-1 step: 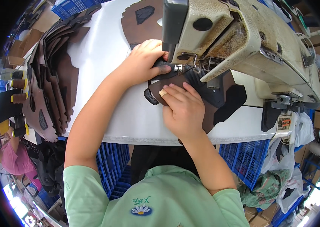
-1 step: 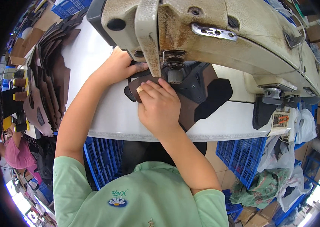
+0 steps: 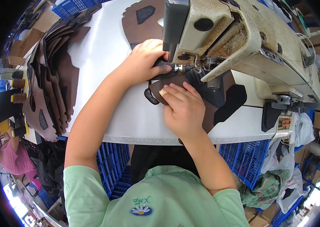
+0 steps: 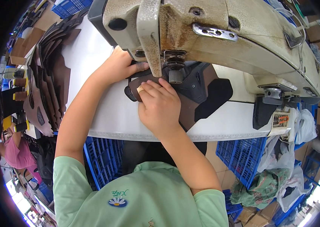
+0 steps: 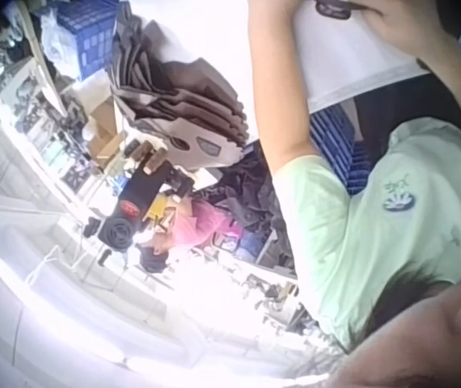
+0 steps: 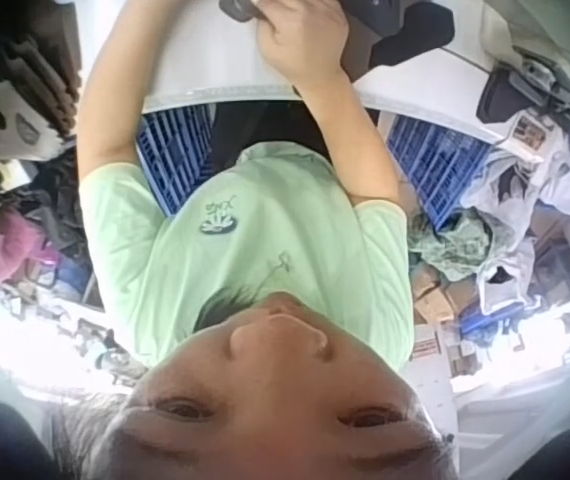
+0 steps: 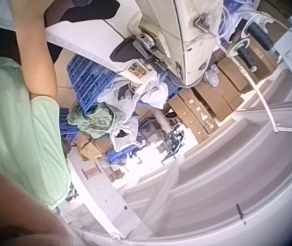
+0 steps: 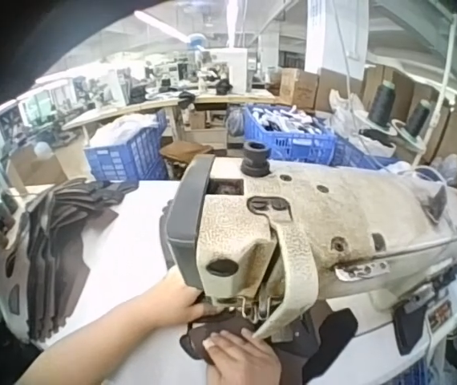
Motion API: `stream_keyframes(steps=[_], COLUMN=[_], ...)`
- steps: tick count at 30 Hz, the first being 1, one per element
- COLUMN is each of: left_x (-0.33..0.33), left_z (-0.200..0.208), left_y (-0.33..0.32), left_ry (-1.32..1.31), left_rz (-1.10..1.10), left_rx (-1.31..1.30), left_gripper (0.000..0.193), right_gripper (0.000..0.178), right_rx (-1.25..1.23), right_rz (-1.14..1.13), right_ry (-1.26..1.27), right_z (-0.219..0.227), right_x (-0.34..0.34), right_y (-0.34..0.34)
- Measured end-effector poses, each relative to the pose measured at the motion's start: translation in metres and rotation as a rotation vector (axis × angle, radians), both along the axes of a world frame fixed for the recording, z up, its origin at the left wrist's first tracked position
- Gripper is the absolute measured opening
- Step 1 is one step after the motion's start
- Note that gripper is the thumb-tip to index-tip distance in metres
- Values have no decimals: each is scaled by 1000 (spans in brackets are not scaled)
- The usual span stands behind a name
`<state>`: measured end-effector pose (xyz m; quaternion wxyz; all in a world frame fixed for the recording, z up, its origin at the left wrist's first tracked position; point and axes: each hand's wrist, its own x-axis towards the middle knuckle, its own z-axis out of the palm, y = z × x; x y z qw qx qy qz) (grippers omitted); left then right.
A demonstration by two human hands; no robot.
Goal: Sewing together components of shoe uppers using an industrial sewing machine.
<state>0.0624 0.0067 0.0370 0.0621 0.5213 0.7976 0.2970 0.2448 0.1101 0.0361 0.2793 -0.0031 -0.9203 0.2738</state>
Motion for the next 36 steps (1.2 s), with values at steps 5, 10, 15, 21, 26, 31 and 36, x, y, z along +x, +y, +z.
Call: stream_keyframes(steps=[5,10,15,21,26,31,36], left_x=[-7,-13,-18,-25,-25,-24,-1], left_z=[3,2,-1,-7,-6,-4,25], left_y=[3,6,8,8,11,9,0], left_ry=[7,19,35,75,56,26,8], left_rz=[16,8,4,-29,-7,-6,-42], left_rx=[-63,-76,-60,-12,-53,-40,-16], left_gripper=[30,30,29,32,40,42,24], right_gripper=[23,21,20,21,22,23,23], right_rx=[-3,-64,-54,-36,-29,-14,-17], right_rz=[-8,-4,-15,-29,-33,-23,1], right_ry=[10,41,52,38,40,44,16], right_z=[-2,-4,-7,-9,-8,-7,-6], right_x=[-8,-16,-20,-25,-22,-24,-20], right_y=[3,9,9,9,11,9,16])
